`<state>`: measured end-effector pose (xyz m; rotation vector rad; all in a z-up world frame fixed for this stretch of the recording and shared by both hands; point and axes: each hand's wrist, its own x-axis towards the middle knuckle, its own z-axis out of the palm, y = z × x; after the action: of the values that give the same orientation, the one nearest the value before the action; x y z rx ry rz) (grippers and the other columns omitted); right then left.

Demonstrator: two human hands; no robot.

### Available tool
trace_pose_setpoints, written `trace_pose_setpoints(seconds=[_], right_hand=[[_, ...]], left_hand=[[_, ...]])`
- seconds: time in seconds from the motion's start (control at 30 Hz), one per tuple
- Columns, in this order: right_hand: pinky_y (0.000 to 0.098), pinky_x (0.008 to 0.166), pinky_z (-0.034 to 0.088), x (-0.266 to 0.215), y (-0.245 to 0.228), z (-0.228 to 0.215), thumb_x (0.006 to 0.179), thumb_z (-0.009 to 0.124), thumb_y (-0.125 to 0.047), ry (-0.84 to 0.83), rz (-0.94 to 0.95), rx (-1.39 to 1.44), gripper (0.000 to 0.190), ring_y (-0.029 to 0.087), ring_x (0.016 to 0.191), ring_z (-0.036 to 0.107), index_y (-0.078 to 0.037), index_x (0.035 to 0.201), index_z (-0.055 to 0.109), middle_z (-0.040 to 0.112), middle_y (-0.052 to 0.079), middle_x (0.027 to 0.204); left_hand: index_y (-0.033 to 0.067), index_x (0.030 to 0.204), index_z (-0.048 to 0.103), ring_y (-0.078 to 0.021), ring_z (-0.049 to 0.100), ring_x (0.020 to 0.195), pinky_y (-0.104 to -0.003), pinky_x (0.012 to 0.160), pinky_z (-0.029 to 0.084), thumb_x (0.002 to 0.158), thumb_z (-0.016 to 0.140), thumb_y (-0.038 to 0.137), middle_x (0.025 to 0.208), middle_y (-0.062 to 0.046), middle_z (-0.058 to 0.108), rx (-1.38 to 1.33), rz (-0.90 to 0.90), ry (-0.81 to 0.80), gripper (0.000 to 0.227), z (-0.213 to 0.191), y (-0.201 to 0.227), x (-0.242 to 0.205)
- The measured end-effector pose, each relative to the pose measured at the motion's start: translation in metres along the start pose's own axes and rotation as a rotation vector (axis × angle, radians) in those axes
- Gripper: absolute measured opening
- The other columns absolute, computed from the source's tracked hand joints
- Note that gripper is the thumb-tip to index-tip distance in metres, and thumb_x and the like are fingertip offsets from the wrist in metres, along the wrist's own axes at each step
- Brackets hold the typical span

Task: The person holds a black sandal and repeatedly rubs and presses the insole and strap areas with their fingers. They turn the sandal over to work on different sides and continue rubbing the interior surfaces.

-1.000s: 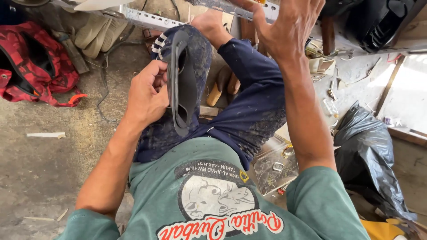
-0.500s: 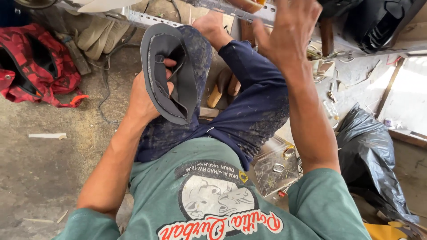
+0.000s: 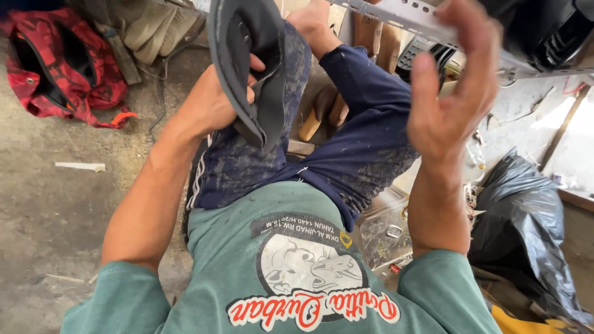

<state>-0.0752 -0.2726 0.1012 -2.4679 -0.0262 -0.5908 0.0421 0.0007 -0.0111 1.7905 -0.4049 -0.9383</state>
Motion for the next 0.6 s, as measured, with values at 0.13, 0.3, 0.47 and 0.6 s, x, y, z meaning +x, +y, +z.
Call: trace_pose_setpoints(seconds=[0.13, 0.3, 0.47, 0.6], right_hand=[[0.0312, 0.095, 0.050, -0.022, -0.027, 0.042, 0.102, 0.050, -0.004, -0.473, 0.459, 0.427, 0.051, 0.014, 0.097, 0.059, -0.020, 0.150, 0.048, 0.065, 0.002, 0.106], [0.0258, 0.082, 0.050, -0.044, -0.018, 0.097, 0.107, 0.040, -0.016, -0.566, 0.673, 0.643, 0.045, 0.011, 0.080, 0.056, -0.011, 0.151, 0.051, 0.057, 0.000, 0.090], [0.0443, 0.118, 0.044, -0.058, -0.012, 0.108, 0.114, 0.035, -0.019, -0.584, 0.384, 0.453, 0.046, 0.036, 0.148, 0.050, -0.012, 0.160, 0.032, 0.046, 0.018, 0.161], [0.0366, 0.071, 0.047, -0.068, 0.003, 0.116, 0.110, 0.043, -0.015, -0.543, 0.325, 0.199, 0.047, 0.022, 0.078, 0.055, -0.020, 0.156, 0.040, 0.054, 0.005, 0.098]], left_hand=[[0.0124, 0.123, 0.062, -0.0134, 0.057, 0.082, -0.032, 0.072, 0.047, 0.084, 0.046, 0.008, 0.089, -0.001, 0.059, -0.081, -0.183, -0.076, 0.043, -0.005, 0.028, 0.003], [0.0129, 0.122, 0.059, -0.0100, 0.055, 0.074, -0.031, 0.069, 0.045, 0.086, 0.052, 0.004, 0.080, 0.003, 0.057, -0.066, -0.009, -0.100, 0.038, 0.003, -0.004, 0.010], [0.0161, 0.123, 0.060, -0.0087, 0.056, 0.078, -0.027, 0.069, 0.047, 0.085, 0.051, 0.001, 0.087, 0.002, 0.059, -0.092, -0.090, -0.058, 0.043, 0.002, -0.004, 0.010], [0.0150, 0.125, 0.059, -0.0125, 0.056, 0.083, -0.030, 0.070, 0.047, 0.085, 0.052, 0.003, 0.095, -0.001, 0.057, -0.045, -0.011, -0.068, 0.042, 0.003, -0.013, 0.015]])
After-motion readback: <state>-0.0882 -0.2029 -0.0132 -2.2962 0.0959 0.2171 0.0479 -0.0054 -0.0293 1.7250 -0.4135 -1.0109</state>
